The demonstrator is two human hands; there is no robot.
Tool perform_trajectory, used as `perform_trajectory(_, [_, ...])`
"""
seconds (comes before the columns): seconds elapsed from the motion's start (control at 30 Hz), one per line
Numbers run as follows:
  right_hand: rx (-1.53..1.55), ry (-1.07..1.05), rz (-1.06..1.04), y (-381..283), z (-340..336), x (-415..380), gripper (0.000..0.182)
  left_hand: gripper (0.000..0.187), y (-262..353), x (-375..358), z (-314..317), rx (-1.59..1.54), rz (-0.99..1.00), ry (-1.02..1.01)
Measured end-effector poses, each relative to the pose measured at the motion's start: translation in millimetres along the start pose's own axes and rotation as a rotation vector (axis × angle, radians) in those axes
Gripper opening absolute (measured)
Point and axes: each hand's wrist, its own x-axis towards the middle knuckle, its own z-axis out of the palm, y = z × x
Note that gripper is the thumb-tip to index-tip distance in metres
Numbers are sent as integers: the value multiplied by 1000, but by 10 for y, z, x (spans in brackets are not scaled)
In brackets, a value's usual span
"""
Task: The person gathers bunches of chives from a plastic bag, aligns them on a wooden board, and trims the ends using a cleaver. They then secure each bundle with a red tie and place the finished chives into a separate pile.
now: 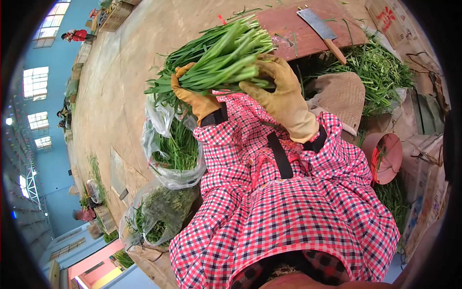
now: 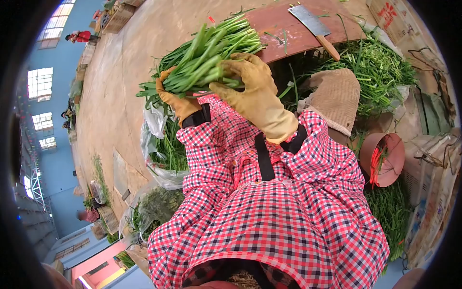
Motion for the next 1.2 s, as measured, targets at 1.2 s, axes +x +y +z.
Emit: perform_trajectory(1.2, [878, -474, 476, 243, -976, 295, 20, 25, 24, 152, -354, 9, -86, -106])
